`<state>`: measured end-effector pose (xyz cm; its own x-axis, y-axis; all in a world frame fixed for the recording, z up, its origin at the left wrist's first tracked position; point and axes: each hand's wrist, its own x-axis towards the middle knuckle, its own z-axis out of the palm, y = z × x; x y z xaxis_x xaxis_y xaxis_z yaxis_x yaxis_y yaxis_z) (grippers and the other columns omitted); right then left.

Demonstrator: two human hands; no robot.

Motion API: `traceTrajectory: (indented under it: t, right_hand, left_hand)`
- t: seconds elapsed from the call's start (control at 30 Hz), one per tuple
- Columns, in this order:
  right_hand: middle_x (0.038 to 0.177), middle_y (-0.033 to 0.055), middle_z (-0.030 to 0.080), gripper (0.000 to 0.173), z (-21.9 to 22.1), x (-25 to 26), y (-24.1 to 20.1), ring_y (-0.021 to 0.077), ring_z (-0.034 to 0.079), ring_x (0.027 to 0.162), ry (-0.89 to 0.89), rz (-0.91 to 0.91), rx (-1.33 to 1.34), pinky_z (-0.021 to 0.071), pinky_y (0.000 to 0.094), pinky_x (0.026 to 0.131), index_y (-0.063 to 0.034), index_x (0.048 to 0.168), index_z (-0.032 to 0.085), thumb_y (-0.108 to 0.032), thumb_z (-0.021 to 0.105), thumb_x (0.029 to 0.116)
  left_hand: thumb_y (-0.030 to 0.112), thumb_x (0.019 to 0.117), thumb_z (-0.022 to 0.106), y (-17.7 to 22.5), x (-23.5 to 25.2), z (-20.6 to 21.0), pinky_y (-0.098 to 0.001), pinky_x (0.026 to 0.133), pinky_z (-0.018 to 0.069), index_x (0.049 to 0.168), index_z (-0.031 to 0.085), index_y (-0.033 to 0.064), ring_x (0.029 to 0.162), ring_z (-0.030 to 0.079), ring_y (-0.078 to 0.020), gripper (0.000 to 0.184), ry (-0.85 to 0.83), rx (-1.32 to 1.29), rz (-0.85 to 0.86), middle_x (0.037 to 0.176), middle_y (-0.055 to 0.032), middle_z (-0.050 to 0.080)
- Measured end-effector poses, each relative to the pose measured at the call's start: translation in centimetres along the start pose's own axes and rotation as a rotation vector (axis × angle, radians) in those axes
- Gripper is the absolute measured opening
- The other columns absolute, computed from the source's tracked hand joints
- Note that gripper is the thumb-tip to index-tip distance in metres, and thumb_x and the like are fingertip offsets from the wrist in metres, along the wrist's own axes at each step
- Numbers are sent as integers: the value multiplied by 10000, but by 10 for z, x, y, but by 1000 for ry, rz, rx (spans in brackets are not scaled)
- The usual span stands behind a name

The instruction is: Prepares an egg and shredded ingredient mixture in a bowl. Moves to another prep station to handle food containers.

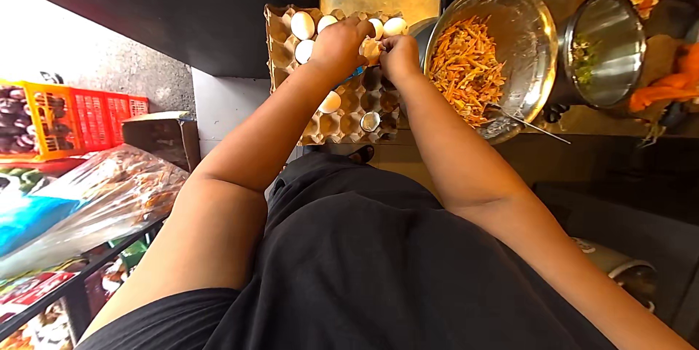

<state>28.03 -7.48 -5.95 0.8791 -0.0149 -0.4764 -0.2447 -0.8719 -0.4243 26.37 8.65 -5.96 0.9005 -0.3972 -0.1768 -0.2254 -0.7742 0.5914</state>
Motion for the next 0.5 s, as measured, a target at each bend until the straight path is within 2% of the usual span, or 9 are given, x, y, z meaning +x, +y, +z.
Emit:
traceTrajectory:
  t: [0.07,0.13,0.2,0.3,0.4,0.47,0.5]
  right_hand:
    - [1135,160,720,263,-2,5,10,238,710,961,-21,-4,117,576,436,892,-12,1184,722,-37,606,949]
    - [1031,119,699,249,-7,1,15,156,646,753,-52,27,278,562,342,709,-12,1185,699,-31,627,948]
    - [962,76,652,260,-23,-14,14,92,562,650,-91,66,425,511,262,602,-16,1214,665,-13,631,957]
    - [850,24,628,219,-55,-39,22,44,504,564,-63,35,592,454,202,518,-17,1178,663,-17,632,962]
    - [864,0,646,246,-99,-66,43,26,495,561,27,-17,594,443,192,517,-43,1216,674,-37,629,974]
    - [950,39,702,239,-126,-83,58,49,573,619,178,-66,408,512,223,583,-41,1207,701,-55,633,978]
    - [994,63,727,228,-137,-90,63,78,632,690,264,-94,255,550,260,651,-48,1185,721,-70,622,980]
  left_hand:
    - [208,921,740,2,-2,-3,-560,967,501,1326,615,80,1074,665,-361,443,32,-50,9,1246,-176,654]
    - [234,917,757,7,-4,-11,-526,943,521,1329,616,82,1026,681,-321,461,65,-108,16,1240,-153,666]
    - [247,909,769,17,-3,-23,-479,916,546,1319,622,79,993,690,-278,466,94,-163,53,1231,-132,670]
    - [279,904,780,44,1,-43,-395,868,575,1309,626,84,941,698,-200,475,109,-219,153,1213,-92,682]
    - [290,897,793,82,8,-58,-320,816,585,1296,633,86,897,698,-145,476,121,-285,254,1173,-71,691]
    - [300,900,788,104,15,-62,-288,799,577,1295,633,90,890,689,-121,474,144,-333,314,1175,-61,687]
    - [308,903,784,112,17,-63,-282,797,577,1301,633,91,897,689,-118,477,163,-349,341,1185,-62,686]
